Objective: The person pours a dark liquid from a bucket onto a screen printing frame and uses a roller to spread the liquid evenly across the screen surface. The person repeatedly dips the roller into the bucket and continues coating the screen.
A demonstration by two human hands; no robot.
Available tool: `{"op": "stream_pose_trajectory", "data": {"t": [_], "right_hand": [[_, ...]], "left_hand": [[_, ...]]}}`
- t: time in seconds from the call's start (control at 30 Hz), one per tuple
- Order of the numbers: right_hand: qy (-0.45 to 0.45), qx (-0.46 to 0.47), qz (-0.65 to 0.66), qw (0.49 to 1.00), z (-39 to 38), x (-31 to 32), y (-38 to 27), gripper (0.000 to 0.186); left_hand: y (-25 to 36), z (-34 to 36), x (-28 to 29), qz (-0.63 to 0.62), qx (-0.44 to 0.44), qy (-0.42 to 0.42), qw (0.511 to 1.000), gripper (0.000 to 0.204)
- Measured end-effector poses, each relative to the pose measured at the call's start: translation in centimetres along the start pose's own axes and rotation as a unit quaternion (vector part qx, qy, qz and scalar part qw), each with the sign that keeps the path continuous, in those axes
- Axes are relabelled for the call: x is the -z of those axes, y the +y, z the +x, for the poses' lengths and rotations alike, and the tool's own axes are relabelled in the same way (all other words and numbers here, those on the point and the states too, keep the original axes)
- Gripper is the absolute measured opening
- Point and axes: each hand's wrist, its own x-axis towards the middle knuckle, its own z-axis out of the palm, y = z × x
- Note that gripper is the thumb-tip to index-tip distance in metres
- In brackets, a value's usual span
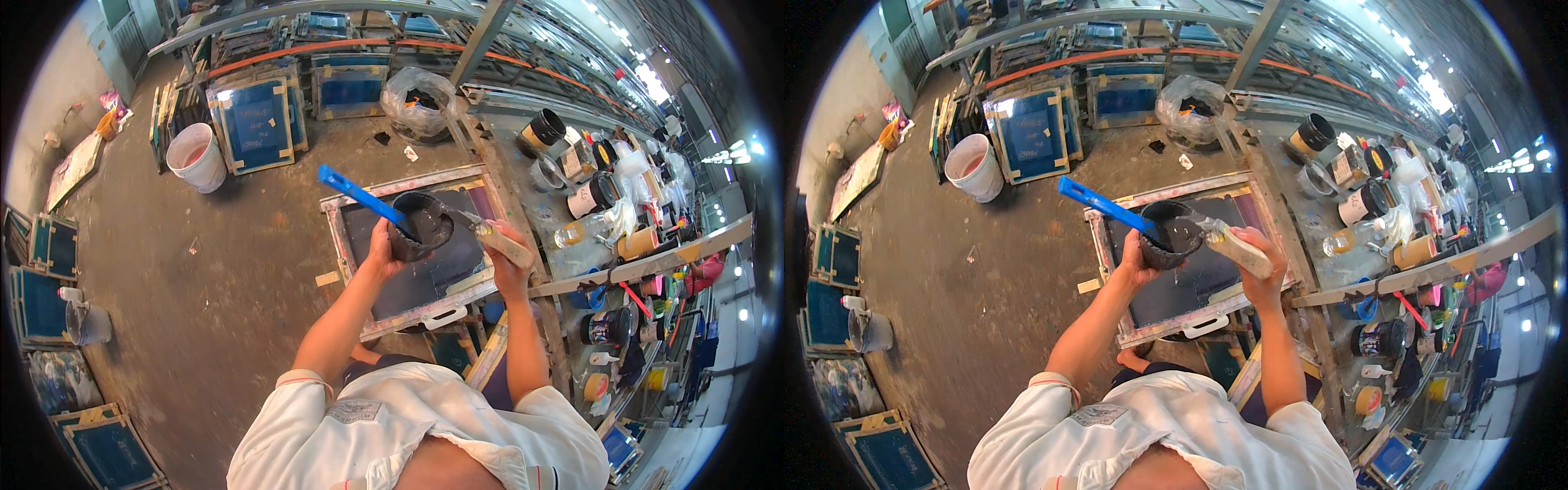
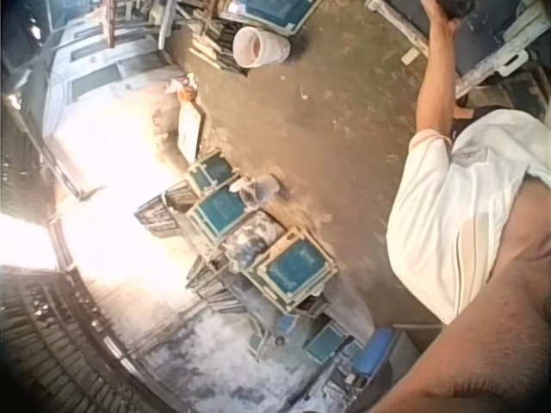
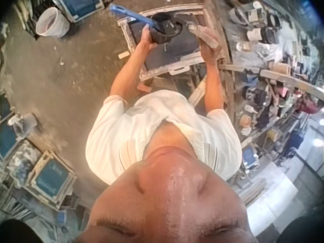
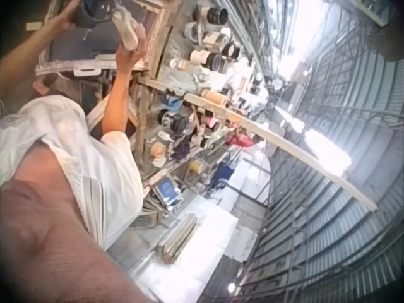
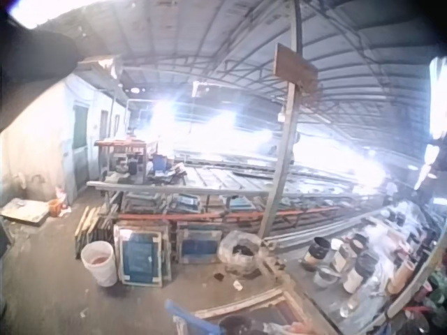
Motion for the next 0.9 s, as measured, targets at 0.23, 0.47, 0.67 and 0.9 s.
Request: {"op": "stream_pose_trajectory", "data": {"t": [0.23,0.47,0.67,0.9], "right_hand": [[-0.043,0.097,-0.046,0.993,0.3,-1.5,0.4,0.030],[-0.077,0.126,-0.125,0.981,1.2,1.4,4.3,0.027],[-0.021,0.035,-0.057,0.998,1.2,1.2,4.6,0.020],[0.075,-0.069,0.242,0.965,-1.5,-3.4,1.8,0.044]], "left_hand": [[0.8,-1.6,-0.7,-0.013,-0.002,0.039,0.999,0.062],[2.3,-6.2,-2.0,-0.026,-0.056,0.002,0.998,0.054],[2.4,-7.3,1.0,-0.080,-0.088,0.028,0.992,0.052],[1.1,-8.5,-0.3,-0.076,-0.029,-0.047,0.996,0.060]]}}
